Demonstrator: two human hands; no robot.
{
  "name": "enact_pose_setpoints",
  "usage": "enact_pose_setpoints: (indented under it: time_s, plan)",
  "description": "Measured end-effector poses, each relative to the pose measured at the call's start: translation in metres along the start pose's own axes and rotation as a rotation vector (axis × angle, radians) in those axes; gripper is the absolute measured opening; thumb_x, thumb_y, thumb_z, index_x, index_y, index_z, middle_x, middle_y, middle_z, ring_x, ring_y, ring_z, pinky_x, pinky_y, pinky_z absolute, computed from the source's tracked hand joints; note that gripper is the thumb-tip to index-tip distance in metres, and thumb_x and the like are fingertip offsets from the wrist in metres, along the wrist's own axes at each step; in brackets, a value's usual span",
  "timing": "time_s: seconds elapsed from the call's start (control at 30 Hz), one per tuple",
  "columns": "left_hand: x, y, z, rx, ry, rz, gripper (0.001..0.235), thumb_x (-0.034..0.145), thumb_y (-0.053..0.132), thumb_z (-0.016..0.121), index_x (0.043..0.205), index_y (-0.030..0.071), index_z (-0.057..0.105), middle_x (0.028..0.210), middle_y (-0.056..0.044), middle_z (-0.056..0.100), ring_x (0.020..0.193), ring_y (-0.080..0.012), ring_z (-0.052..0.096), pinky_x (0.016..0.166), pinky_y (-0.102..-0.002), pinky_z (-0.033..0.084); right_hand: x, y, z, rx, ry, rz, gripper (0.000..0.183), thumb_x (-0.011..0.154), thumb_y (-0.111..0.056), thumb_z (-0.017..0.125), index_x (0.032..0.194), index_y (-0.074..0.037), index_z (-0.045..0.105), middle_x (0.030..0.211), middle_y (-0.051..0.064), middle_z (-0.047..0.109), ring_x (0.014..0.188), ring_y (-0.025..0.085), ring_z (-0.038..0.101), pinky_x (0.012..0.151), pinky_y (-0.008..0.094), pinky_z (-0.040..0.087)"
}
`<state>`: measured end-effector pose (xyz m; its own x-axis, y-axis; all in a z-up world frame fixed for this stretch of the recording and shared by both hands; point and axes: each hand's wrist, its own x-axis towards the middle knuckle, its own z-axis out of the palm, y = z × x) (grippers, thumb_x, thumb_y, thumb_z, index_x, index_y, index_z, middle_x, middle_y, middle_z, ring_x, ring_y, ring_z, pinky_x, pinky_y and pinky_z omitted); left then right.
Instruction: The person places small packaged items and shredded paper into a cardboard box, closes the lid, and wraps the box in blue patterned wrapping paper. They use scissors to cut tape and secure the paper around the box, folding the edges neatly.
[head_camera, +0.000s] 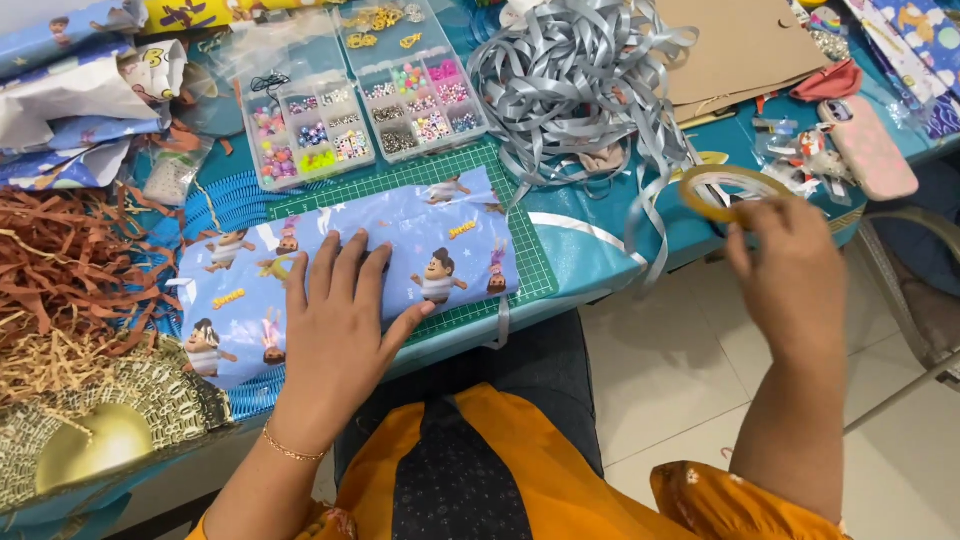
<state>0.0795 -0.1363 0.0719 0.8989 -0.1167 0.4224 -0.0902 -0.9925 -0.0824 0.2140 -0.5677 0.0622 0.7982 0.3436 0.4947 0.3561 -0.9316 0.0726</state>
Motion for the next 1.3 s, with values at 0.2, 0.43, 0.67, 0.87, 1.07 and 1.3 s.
enact_pose_setpoints:
  time_s: [0.2, 0.43, 0.67, 0.87, 1.07, 1.3]
  plan:
    - [-0.003, -0.002, 0.007, -0.004, -0.038, -0.003, 0.074, 0.098, 0.066, 0.048, 0.146, 0.01, 0.054, 0.153, -0.014, 0.051, 0.148, -0.0377, 0.038, 0.123, -0.059, 0.025, -0.013, 0.04, 0.014, -0.07, 0.239, 0.158, 0.018, 0.12, -0.003, 0.065, 0.132, 0.008, 0.072, 0.12, 0.022, 0.067, 0.105, 0.037, 0.064, 0.078, 0.046, 0.049]
    - [-0.005, -0.002, 0.008, 0.0, -0.023, 0.013, 0.075, 0.1, 0.065, 0.046, 0.149, 0.008, 0.052, 0.155, -0.015, 0.049, 0.15, -0.0386, 0.036, 0.124, -0.061, 0.023, -0.029, -0.014, -0.021, 0.126, 0.459, 0.172, 0.026, 0.134, -0.001, 0.05, 0.138, 0.02, 0.064, 0.117, 0.031, 0.066, 0.101, 0.037, 0.065, 0.076, 0.042, 0.048]
    - [-0.02, 0.007, -0.039, -0.077, -0.027, 0.068, 0.081, 0.097, 0.066, 0.049, 0.157, 0.012, 0.039, 0.164, -0.013, 0.036, 0.154, -0.0368, 0.027, 0.126, -0.062, 0.019, -0.047, -0.084, -0.021, 0.736, 0.342, 0.171, 0.03, 0.123, -0.013, 0.043, 0.123, 0.013, 0.056, 0.106, 0.021, 0.058, 0.091, 0.026, 0.055, 0.08, 0.038, 0.047]
    - [-0.016, 0.046, -0.065, -0.866, 0.071, 0.27, 0.031, 0.1, 0.034, 0.063, 0.12, 0.011, 0.064, 0.116, -0.007, 0.069, 0.107, -0.0272, 0.065, 0.103, -0.05, 0.047, -0.052, -0.099, -0.021, 0.871, 0.338, 0.178, 0.031, 0.119, -0.017, 0.043, 0.127, 0.01, 0.055, 0.11, 0.02, 0.059, 0.082, 0.025, 0.058, 0.078, 0.036, 0.051]
    - [0.002, 0.133, -0.008, -1.85, -0.547, -0.027, 0.057, 0.098, 0.031, 0.058, 0.147, 0.008, 0.04, 0.143, -0.012, 0.052, 0.127, -0.0236, 0.058, 0.106, -0.037, 0.053, -0.075, -0.085, -0.015, 1.264, 0.366, 0.438, 0.036, 0.117, -0.026, 0.044, 0.134, 0.005, 0.05, 0.109, 0.018, 0.056, 0.085, 0.024, 0.057, 0.064, 0.03, 0.051]
    - [0.048, 0.158, 0.016, -2.114, -0.274, -0.056, 0.048, 0.109, 0.016, 0.051, 0.155, 0.012, 0.041, 0.147, -0.009, 0.054, 0.143, -0.0234, 0.049, 0.123, -0.039, 0.042, -0.083, -0.077, -0.022, 1.739, 0.262, 0.592, 0.028, 0.11, -0.032, 0.054, 0.113, -0.005, 0.06, 0.094, 0.004, 0.061, 0.069, 0.011, 0.056, 0.048, 0.021, 0.048]
